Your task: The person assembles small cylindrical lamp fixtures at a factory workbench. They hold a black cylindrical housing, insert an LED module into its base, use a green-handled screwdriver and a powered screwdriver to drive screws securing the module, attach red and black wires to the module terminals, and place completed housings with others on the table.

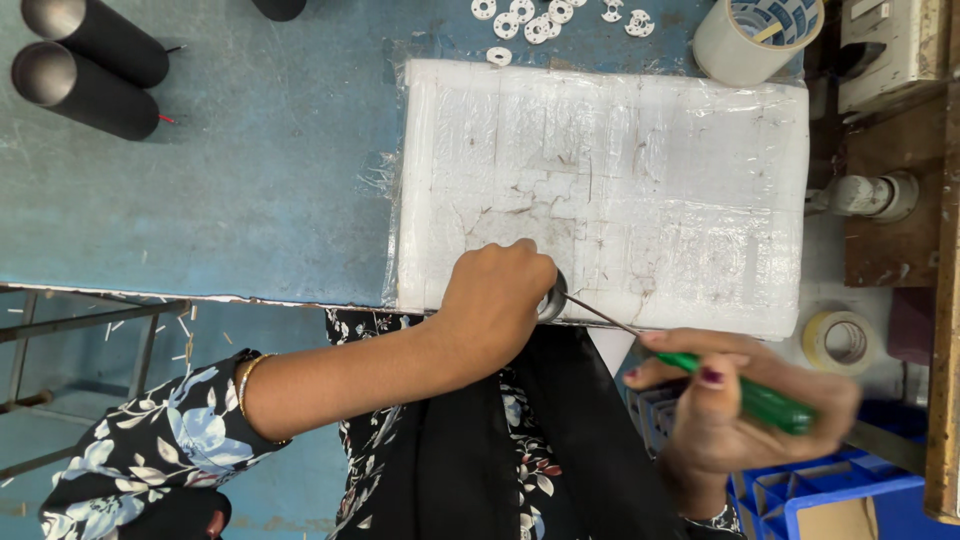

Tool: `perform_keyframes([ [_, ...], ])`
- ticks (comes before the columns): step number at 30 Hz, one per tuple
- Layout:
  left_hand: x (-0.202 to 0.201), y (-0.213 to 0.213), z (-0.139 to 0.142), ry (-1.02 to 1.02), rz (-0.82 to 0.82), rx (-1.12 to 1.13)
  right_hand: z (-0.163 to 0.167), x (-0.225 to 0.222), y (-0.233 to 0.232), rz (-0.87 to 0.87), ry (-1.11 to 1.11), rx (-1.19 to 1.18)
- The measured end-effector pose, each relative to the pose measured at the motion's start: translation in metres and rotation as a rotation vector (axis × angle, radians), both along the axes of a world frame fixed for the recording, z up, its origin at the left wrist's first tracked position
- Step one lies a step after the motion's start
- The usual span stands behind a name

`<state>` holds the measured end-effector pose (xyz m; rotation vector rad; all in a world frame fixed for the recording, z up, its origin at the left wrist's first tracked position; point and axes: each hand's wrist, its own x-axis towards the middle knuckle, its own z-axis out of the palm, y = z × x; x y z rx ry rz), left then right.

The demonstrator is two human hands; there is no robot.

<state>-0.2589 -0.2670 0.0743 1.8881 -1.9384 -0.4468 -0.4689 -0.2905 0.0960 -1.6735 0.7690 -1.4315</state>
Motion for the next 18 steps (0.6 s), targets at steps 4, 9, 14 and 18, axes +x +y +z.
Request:
perform_keyframes([
  [4,0.004,-0.013,0.004,0.004,0.002,0.069,-0.004,-0.004,-0.014,-0.009,-0.051,0.0],
  [9,0.012,-0.027,0.004,0.05,0.026,0.081,-0.025,0.005,-0.05,-0.047,-0.101,-0.193],
  [14,0.013,-0.034,0.002,0.04,0.037,0.094,-0.052,0.018,-0.072,-0.004,0.326,-0.122],
  [18,0.014,-0.035,0.002,0.054,0.038,0.086,-0.065,0.024,-0.088,0.082,0.651,-0.117],
])
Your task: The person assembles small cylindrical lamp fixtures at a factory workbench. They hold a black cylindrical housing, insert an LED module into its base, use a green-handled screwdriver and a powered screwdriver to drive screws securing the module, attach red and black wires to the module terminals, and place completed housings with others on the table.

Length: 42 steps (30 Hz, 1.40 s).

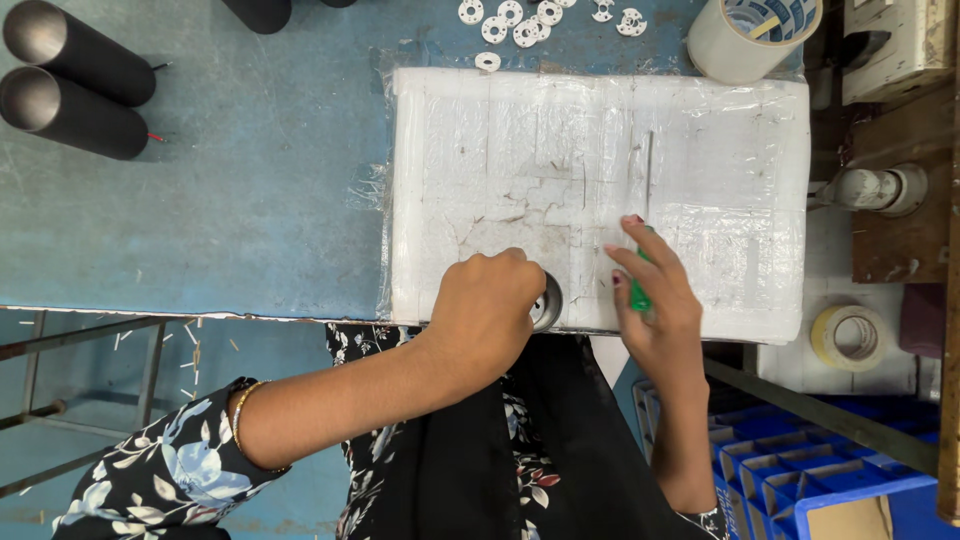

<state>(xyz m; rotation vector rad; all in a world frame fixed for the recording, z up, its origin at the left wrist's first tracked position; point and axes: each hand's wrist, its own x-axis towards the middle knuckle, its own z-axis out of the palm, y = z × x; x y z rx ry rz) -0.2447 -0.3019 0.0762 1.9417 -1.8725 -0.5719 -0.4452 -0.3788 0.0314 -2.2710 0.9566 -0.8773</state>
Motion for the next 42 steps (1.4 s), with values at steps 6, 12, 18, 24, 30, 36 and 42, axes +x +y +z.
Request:
perform_keyframes([
  [6,-0.002,-0.008,-0.002,-0.011,0.037,-0.015,-0.005,0.003,-0.026,0.099,0.13,0.016],
  [12,0.003,-0.012,-0.001,-0.007,0.038,-0.016,0.0,0.019,-0.062,0.118,0.17,-0.02],
  [18,0.023,-0.036,0.007,0.036,0.009,-0.012,0.011,0.057,-0.093,0.065,0.206,-0.208],
  [24,0.043,-0.054,0.005,0.031,-0.018,0.022,0.008,0.111,-0.108,0.161,0.099,0.042],
  [30,0.049,-0.043,-0.003,0.028,-0.034,0.012,-0.008,0.161,-0.101,0.271,0.17,0.128],
  [36,0.052,-0.034,-0.003,0.016,-0.025,0.042,-0.016,0.168,-0.086,0.228,0.169,0.009],
  [42,0.052,-0.033,0.005,0.049,-0.014,0.018,-0.002,0.084,-0.119,-0.14,-0.179,0.324],
])
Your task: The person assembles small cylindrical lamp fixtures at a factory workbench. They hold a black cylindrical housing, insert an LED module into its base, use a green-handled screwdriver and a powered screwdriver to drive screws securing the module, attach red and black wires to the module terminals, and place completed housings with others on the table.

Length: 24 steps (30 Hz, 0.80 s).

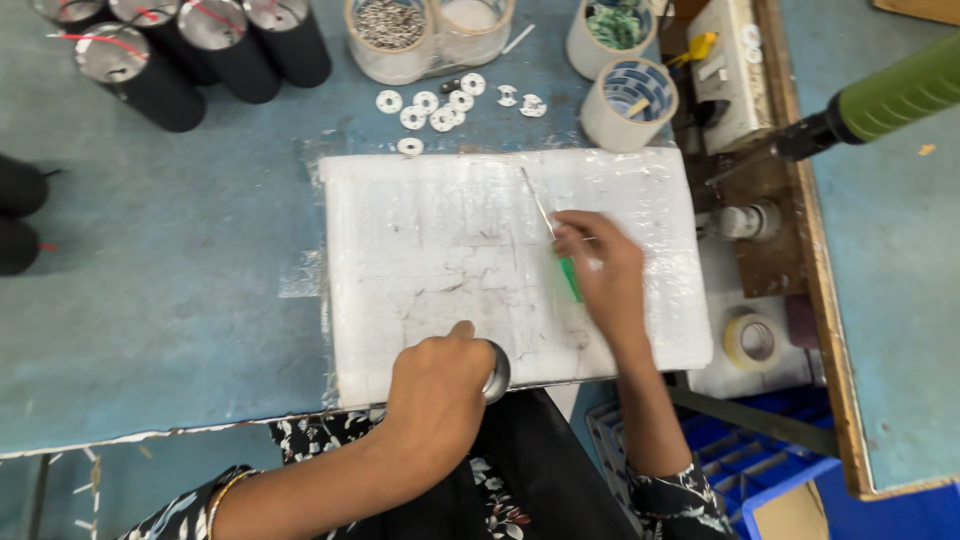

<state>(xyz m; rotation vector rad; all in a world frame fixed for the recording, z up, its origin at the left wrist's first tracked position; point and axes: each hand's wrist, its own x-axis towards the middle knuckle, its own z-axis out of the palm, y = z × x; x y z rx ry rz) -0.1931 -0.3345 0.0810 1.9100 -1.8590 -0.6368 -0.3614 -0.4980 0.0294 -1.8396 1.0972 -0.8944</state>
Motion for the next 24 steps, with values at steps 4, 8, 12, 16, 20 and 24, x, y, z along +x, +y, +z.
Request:
perform_keyframes([
  [4,-0.007,-0.001,0.003,-0.042,-0.008,0.036,0.006,-0.074,-0.038,-0.178,-0.208,0.027],
  [8,-0.019,0.002,0.002,-0.037,0.0,0.018,0.005,-0.118,-0.062,-0.402,-0.284,-0.053],
  [12,-0.028,0.0,-0.002,-0.038,0.0,-0.006,0.008,-0.133,-0.065,-0.36,-0.368,-0.071],
  [16,-0.027,-0.003,-0.004,-0.047,-0.002,-0.006,0.009,-0.134,-0.048,-0.326,-0.294,-0.144],
  [20,-0.027,-0.002,-0.002,-0.048,-0.014,0.019,0.015,-0.136,-0.029,-0.313,-0.264,-0.215],
  [24,-0.027,0.002,0.0,-0.039,-0.016,0.009,0.026,-0.14,-0.016,-0.201,-0.253,-0.245],
])
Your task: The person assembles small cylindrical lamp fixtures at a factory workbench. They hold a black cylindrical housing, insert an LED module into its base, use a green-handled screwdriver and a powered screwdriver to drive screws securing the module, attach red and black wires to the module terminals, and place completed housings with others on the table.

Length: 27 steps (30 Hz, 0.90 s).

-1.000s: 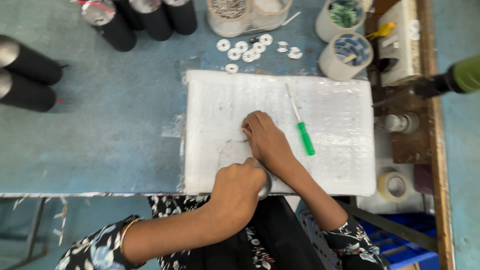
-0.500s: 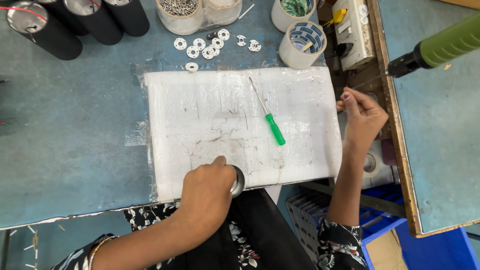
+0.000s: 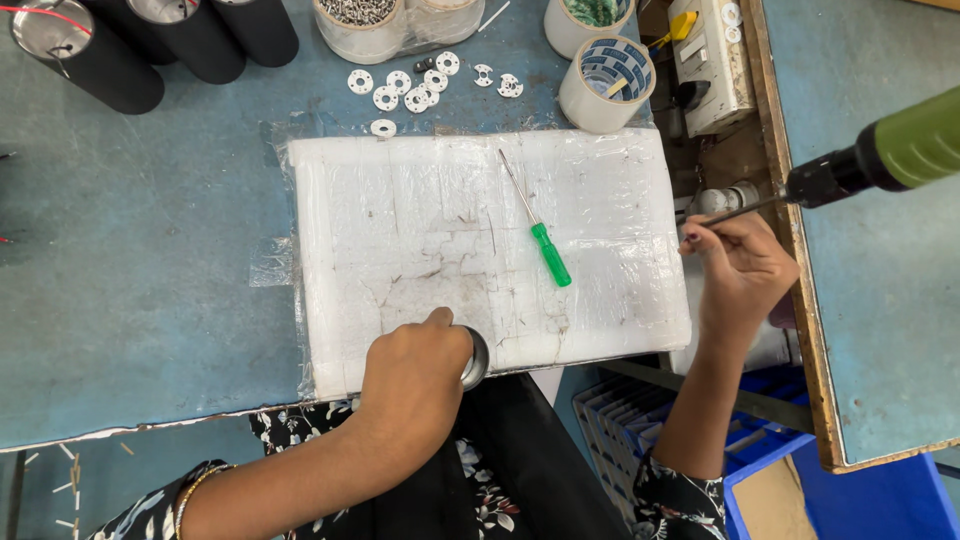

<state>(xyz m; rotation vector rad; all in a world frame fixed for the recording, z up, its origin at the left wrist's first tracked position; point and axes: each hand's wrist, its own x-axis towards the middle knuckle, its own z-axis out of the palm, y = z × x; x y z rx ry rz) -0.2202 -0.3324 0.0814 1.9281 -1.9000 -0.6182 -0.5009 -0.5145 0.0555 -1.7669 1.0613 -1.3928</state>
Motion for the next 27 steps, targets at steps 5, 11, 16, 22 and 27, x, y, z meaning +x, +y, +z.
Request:
perform_keyframes([
  [5,0.003,0.009,0.003,0.008,-0.002,0.0,0.008,0.008,0.012,0.152,0.036,0.022],
  [11,0.007,0.017,0.003,0.023,0.0,-0.028,-0.003,0.047,0.026,0.326,-0.042,0.226],
  [16,0.009,0.024,0.002,0.031,-0.001,-0.046,-0.018,0.089,0.037,0.402,-0.206,0.308],
  [22,0.012,0.029,-0.002,0.023,0.002,-0.07,-0.015,0.121,0.05,0.316,-0.113,0.316],
  [27,0.016,0.028,-0.003,0.01,-0.014,-0.029,-0.002,0.135,0.051,0.354,-0.199,0.346],
])
